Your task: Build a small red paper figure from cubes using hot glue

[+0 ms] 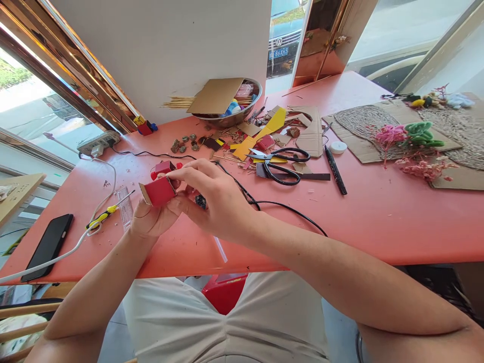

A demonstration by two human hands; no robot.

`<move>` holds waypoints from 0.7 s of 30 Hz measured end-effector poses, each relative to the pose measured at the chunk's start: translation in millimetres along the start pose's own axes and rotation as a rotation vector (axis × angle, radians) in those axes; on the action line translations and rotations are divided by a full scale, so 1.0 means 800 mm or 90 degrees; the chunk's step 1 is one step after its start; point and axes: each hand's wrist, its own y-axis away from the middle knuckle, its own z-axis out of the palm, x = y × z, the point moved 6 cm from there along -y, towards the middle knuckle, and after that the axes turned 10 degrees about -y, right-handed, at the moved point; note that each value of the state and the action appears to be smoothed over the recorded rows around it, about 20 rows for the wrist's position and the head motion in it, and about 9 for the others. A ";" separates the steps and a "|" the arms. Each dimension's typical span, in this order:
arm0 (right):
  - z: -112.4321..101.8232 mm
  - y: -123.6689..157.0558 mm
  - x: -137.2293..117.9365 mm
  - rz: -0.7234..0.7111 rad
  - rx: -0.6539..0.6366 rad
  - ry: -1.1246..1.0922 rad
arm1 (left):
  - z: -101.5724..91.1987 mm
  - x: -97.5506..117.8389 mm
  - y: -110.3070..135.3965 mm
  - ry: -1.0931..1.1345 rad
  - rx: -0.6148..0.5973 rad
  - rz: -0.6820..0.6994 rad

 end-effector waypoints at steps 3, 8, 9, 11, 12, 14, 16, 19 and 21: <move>0.002 0.001 0.000 0.008 -0.005 -0.001 | 0.000 0.002 -0.001 -0.013 -0.005 -0.008; 0.002 0.001 -0.001 0.040 0.007 -0.015 | -0.002 0.009 -0.003 -0.027 -0.012 0.009; 0.002 0.001 0.000 0.055 0.008 -0.032 | -0.003 0.012 -0.003 -0.029 -0.001 0.024; 0.005 0.001 0.003 0.095 -0.003 -0.075 | -0.008 0.022 -0.003 -0.044 0.036 0.073; 0.007 0.001 0.005 0.113 -0.012 -0.095 | -0.010 0.028 -0.003 -0.058 0.056 0.104; 0.011 0.003 0.007 0.134 -0.025 -0.113 | -0.010 0.041 -0.001 -0.102 0.086 0.168; 0.012 0.005 0.007 0.123 -0.015 -0.098 | -0.006 0.052 0.003 -0.157 0.094 0.223; 0.010 0.007 0.003 0.076 0.008 -0.042 | 0.004 0.063 0.009 -0.218 0.074 0.289; 0.008 0.008 0.001 0.043 0.015 -0.002 | 0.007 0.065 0.011 -0.234 0.059 0.337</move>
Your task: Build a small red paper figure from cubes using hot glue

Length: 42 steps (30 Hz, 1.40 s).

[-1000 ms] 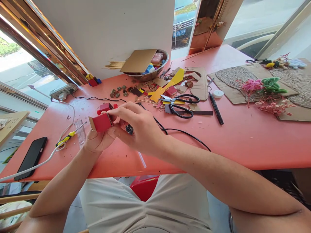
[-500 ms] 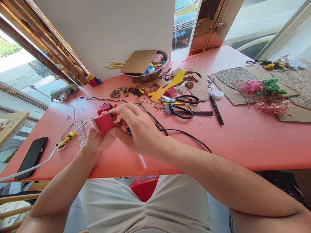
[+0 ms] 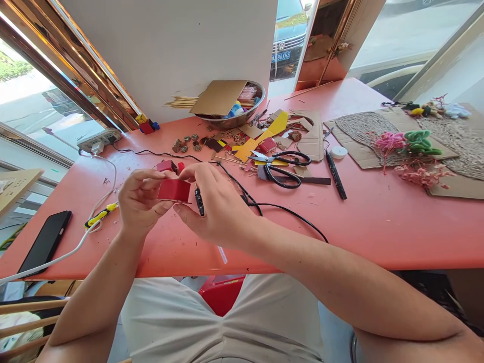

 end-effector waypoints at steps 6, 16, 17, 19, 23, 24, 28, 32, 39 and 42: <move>-0.003 -0.002 -0.002 -0.099 -0.010 0.064 | 0.001 0.000 0.006 -0.072 -0.075 0.247; -0.014 -0.002 -0.004 -0.196 -0.007 0.114 | 0.001 0.005 0.014 -0.163 -0.057 0.322; -0.016 -0.002 -0.003 -0.205 -0.008 0.122 | 0.001 0.005 0.015 -0.180 -0.053 0.331; -0.018 -0.002 -0.002 -0.230 -0.008 0.138 | 0.001 0.004 0.017 -0.219 -0.052 0.350; -0.023 -0.003 -0.001 -0.297 0.006 0.181 | 0.002 0.004 0.016 -0.281 -0.079 0.367; -0.025 -0.003 0.000 -0.306 0.014 0.194 | 0.002 0.005 0.015 -0.295 -0.084 0.370; -0.030 -0.004 0.003 -0.303 0.024 0.232 | 0.000 0.011 0.013 -0.390 -0.073 0.406; -0.029 -0.002 0.001 -0.316 0.002 0.250 | 0.002 0.015 0.016 -0.507 -0.046 0.439; -0.021 -0.002 -0.005 -0.336 -0.031 0.221 | 0.005 0.026 0.025 -0.551 0.024 0.546; -0.022 -0.002 -0.006 -0.325 -0.036 0.185 | 0.006 0.029 0.026 -0.551 0.050 0.571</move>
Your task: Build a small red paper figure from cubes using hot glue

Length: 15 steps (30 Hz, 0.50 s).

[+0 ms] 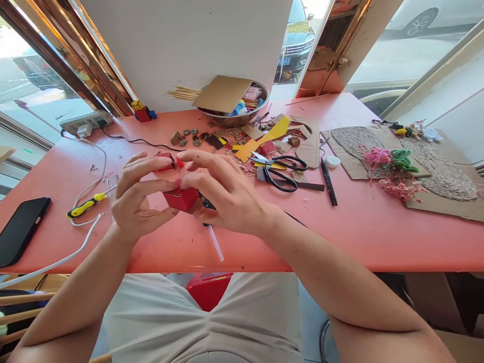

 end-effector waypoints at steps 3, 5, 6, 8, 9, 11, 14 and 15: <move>-0.002 0.000 0.001 0.031 -0.002 -0.038 | 0.005 0.000 0.000 0.059 -0.012 -0.037; -0.003 -0.001 0.002 0.055 0.005 -0.063 | 0.012 -0.001 0.003 0.129 -0.035 -0.101; -0.004 -0.001 0.003 0.063 0.011 -0.075 | 0.016 -0.002 0.005 0.168 -0.044 -0.135; -0.003 -0.001 0.004 0.080 0.019 -0.103 | 0.024 -0.002 0.009 0.246 -0.054 -0.186; -0.002 -0.001 0.005 0.091 0.019 -0.119 | 0.027 -0.002 0.010 0.284 -0.059 -0.200; 0.000 -0.001 0.007 0.117 0.014 -0.149 | 0.033 0.000 0.013 0.346 -0.080 -0.216; 0.002 0.000 0.011 0.153 0.003 -0.155 | 0.038 0.001 0.016 0.379 -0.105 -0.221; 0.002 0.001 0.012 0.158 -0.001 -0.146 | 0.037 0.001 0.016 0.371 -0.103 -0.220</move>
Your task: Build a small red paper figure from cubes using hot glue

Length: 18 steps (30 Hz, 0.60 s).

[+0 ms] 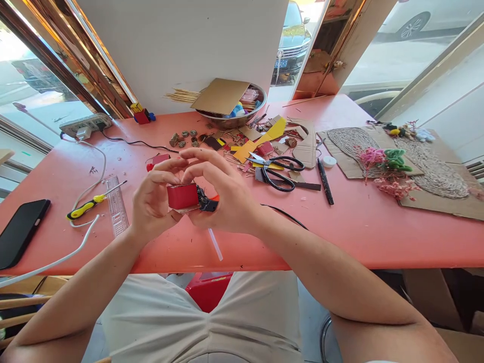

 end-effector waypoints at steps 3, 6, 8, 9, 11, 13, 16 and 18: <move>-0.001 0.001 0.001 -0.009 -0.011 0.026 | -0.005 0.003 0.001 -0.052 0.026 0.022; -0.003 0.001 -0.003 -0.041 -0.006 0.024 | -0.009 0.007 0.000 -0.093 0.045 0.044; -0.003 0.000 -0.005 -0.057 0.006 0.010 | -0.010 0.007 0.000 -0.079 0.055 0.040; -0.003 0.000 -0.005 -0.063 0.010 0.005 | -0.010 0.006 -0.001 -0.063 0.058 0.032; -0.003 0.000 -0.007 -0.076 0.009 0.009 | -0.009 0.003 -0.002 -0.030 0.061 0.011; -0.003 0.000 -0.007 -0.077 0.003 0.026 | -0.006 0.001 -0.002 -0.010 0.057 -0.005; -0.004 0.000 -0.005 -0.067 -0.011 0.055 | -0.004 0.000 -0.002 -0.022 0.052 -0.007; -0.005 0.000 -0.004 -0.074 -0.019 0.068 | -0.005 0.003 -0.002 -0.065 0.055 0.014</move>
